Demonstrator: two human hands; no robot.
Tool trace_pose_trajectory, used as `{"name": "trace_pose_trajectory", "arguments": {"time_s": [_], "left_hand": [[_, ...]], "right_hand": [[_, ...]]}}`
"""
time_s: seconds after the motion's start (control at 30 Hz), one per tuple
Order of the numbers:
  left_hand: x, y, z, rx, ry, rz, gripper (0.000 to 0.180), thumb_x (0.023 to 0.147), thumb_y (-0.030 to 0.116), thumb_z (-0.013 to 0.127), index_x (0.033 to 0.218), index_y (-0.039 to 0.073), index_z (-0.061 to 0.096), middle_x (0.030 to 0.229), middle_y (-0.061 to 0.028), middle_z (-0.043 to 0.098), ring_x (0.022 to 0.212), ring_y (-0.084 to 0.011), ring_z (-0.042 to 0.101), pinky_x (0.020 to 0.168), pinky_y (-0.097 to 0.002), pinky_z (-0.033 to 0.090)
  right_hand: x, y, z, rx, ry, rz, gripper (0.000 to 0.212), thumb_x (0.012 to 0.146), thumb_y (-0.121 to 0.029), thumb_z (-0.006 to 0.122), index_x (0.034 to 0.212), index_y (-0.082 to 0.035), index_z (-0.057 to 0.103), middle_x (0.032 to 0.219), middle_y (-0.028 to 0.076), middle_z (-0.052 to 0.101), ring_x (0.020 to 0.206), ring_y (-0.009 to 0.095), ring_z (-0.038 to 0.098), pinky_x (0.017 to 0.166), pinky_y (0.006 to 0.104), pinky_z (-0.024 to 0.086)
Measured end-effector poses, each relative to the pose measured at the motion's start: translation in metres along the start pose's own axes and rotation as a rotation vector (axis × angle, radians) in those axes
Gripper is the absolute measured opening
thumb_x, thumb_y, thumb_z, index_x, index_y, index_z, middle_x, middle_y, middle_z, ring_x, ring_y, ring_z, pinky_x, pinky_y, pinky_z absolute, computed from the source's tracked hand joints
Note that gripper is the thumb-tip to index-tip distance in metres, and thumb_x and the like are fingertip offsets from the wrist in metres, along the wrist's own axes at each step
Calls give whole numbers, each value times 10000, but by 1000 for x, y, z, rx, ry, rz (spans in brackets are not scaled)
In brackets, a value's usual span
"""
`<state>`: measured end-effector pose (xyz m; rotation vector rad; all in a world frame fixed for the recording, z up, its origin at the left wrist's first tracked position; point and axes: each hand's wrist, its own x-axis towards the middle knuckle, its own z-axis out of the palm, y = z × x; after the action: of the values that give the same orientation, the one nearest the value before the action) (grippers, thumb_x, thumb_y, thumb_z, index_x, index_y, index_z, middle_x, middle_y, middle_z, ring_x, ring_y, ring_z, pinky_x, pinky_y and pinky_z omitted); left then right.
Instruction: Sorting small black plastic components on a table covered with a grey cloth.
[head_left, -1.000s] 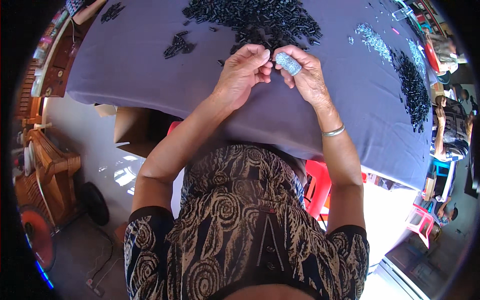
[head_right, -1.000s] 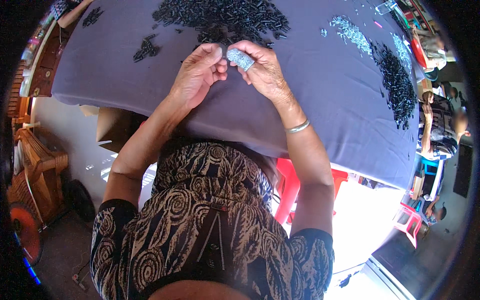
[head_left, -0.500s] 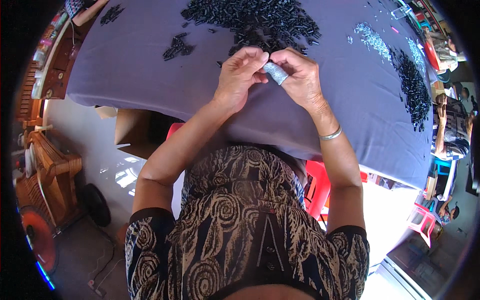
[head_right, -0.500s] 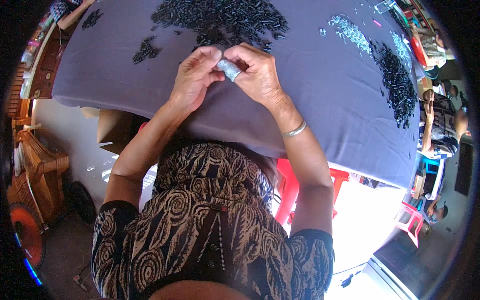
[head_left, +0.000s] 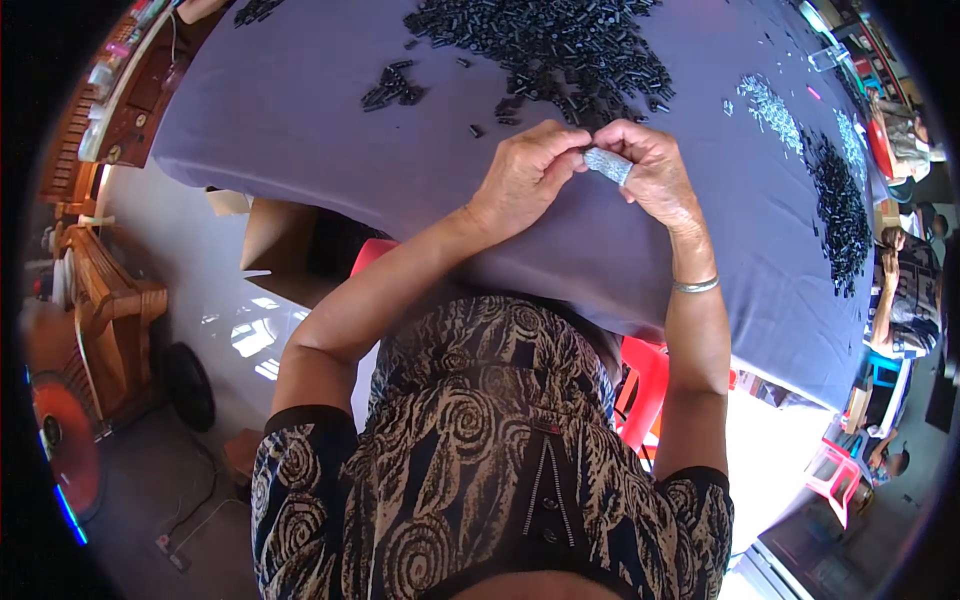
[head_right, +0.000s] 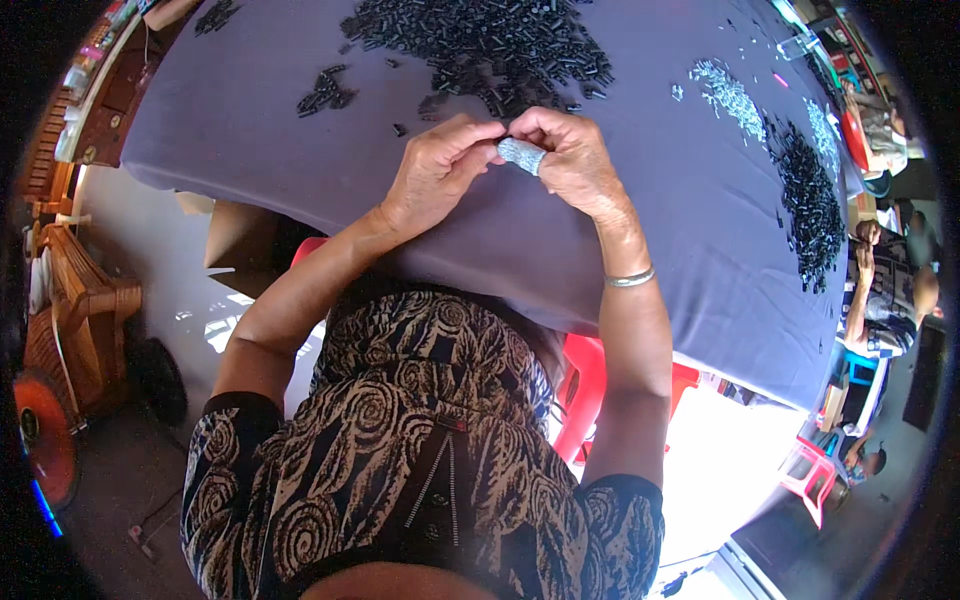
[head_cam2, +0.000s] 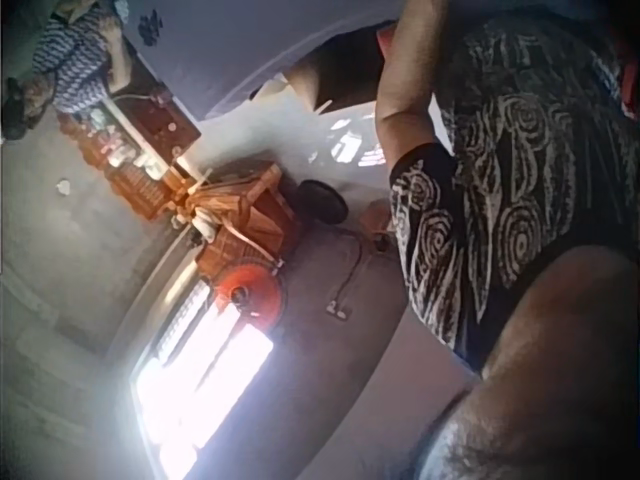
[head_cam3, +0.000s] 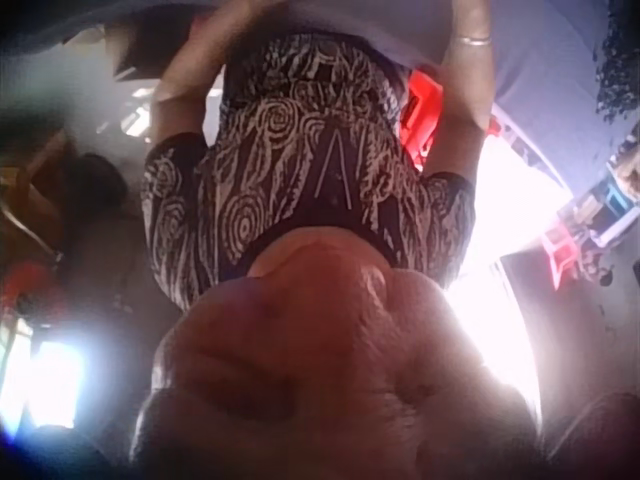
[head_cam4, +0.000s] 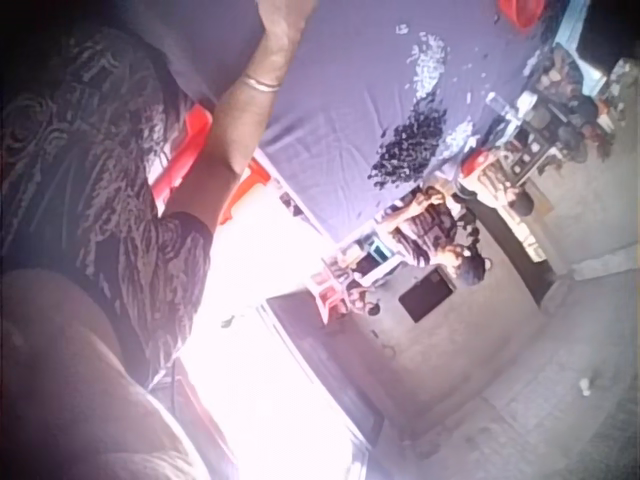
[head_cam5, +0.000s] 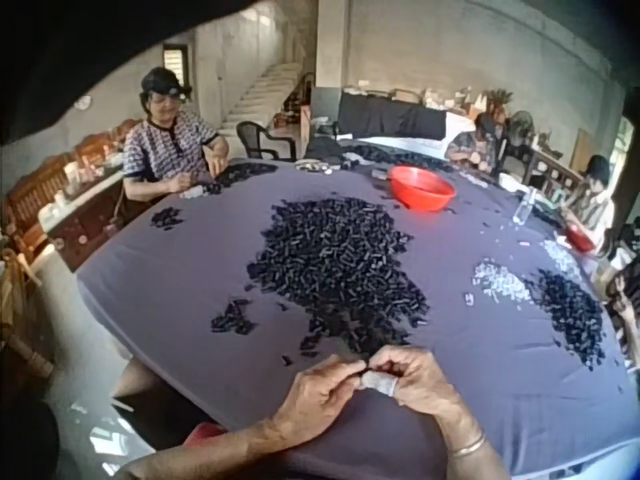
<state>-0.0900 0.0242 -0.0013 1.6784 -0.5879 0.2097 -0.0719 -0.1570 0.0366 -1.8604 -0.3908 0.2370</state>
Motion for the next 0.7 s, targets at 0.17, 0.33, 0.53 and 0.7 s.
{"name": "trace_pose_trajectory", "arguments": {"time_s": [0.17, 0.33, 0.53, 0.7], "left_hand": [[-4, -6, 2, -24, -1, -67, 220, 850, -26, 561, 1067, -17, 597, 850, -70, 598, 764, -130, 633, 644, -214, 512], [-5, -5, 3, -3, 8, -83, 220, 844, -26, 571, 1062, -20, 600, 845, -69, 598, 747, -120, 627, 634, -217, 509], [-5, -5, 1, -52, 12, -122, 202, 842, -23, 577, 1041, -13, 609, 850, -66, 600, 733, -113, 625, 622, -218, 508], [21, 1, -34, -151, 182, -54, 173, 833, 9, 613, 1004, 19, 633, 826, -60, 632, 716, -124, 628, 640, -237, 511]], "right_hand": [[1, -1, 0, -1, -60, 35, 45, 810, -55, 653, 841, -57, 621, 665, -38, 584, 499, -10, 433, 364, 167, 296], [1, -2, -1, 13, -81, 43, 44, 805, -54, 655, 837, -55, 625, 649, -39, 582, 487, -9, 424, 355, 168, 284], [2, 0, 2, -39, -83, 47, 36, 804, -62, 660, 834, -58, 641, 644, -36, 583, 483, -7, 425, 361, 172, 300], [8, -2, 17, 55, 160, 4, 62, 806, -79, 668, 863, -65, 646, 663, -46, 582, 487, -6, 426, 370, 173, 320]]}}
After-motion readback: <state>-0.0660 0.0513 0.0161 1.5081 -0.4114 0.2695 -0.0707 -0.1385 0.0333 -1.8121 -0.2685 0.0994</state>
